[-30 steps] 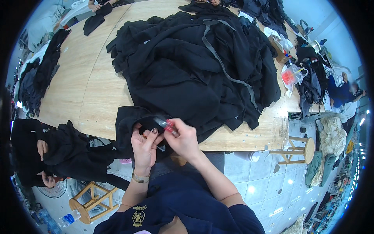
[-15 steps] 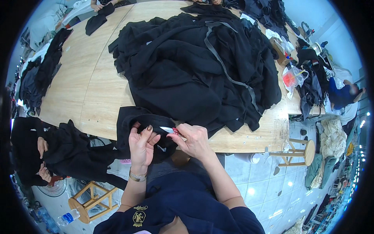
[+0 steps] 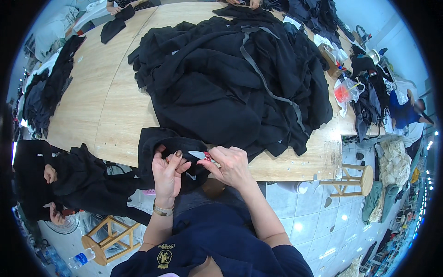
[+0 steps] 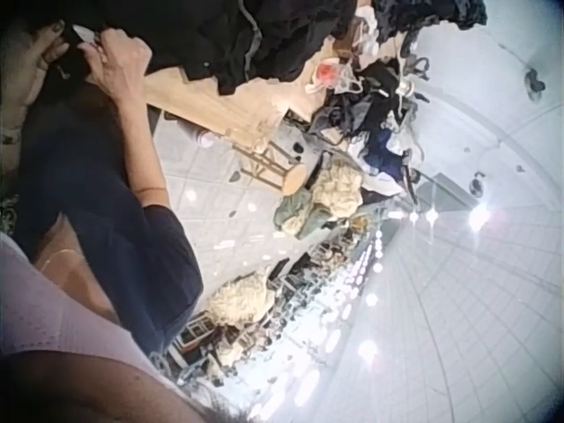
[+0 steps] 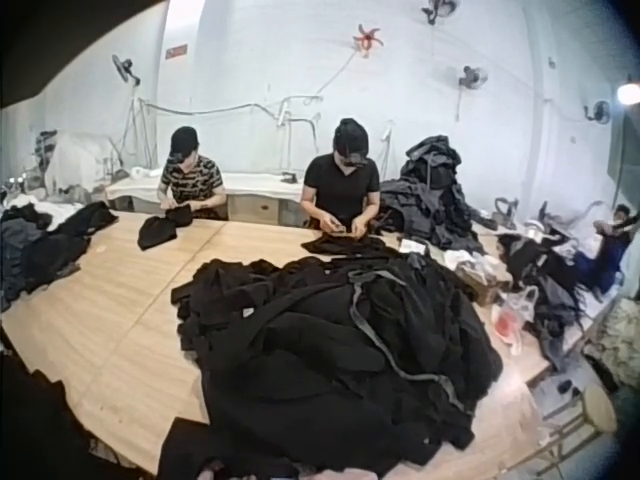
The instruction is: Cutting and trimming black fabric pieces using small handheld shears at a large work table.
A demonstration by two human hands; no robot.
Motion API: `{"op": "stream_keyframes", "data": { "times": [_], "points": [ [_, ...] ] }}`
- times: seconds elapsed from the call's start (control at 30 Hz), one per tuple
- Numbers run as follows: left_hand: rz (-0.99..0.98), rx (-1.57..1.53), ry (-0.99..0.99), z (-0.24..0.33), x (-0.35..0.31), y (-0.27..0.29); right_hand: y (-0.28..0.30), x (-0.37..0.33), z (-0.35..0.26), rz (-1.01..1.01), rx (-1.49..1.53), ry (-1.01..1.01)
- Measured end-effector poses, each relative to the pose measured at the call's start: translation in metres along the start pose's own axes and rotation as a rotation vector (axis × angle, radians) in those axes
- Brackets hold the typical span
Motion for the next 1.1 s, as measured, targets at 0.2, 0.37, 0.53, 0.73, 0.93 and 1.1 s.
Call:
{"op": "stream_keyframes", "data": {
  "times": [0.2,0.37,0.53,0.73,0.93,1.1],
  "points": [
    [-0.009,0.016,0.005,0.000,0.001,-0.001,0.001,0.002,0.002,0.014,0.013,-0.016],
    [-0.009,0.015,0.014,0.000,0.001,-0.001,-0.002,0.002,0.000,-0.034,0.080,-0.048],
    [-0.060,-0.067,0.050,-0.006,0.005,0.005,-0.016,-0.016,0.048,0.076,0.498,-0.703],
    [-0.065,-0.039,0.090,-0.009,0.005,0.007,-0.049,-0.005,0.027,-0.020,0.913,-0.825],
    [-0.084,0.519,-0.169,0.018,0.014,0.021,-0.051,-0.004,0.056,0.083,0.933,-1.014],
    [0.118,0.949,-0.615,0.058,0.003,0.025,-0.055,-0.011,0.076,0.115,1.074,-1.146]
  ]
}}
Point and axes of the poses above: each hand's wrist, its own x-axis towards the middle knuckle, its own y-axis out of the back of the hand, z = x × y, the point moved 7 cm from there along x, towards the middle knuckle, and after that the axes turned 12 degrees about z, right-handed, at the moved point
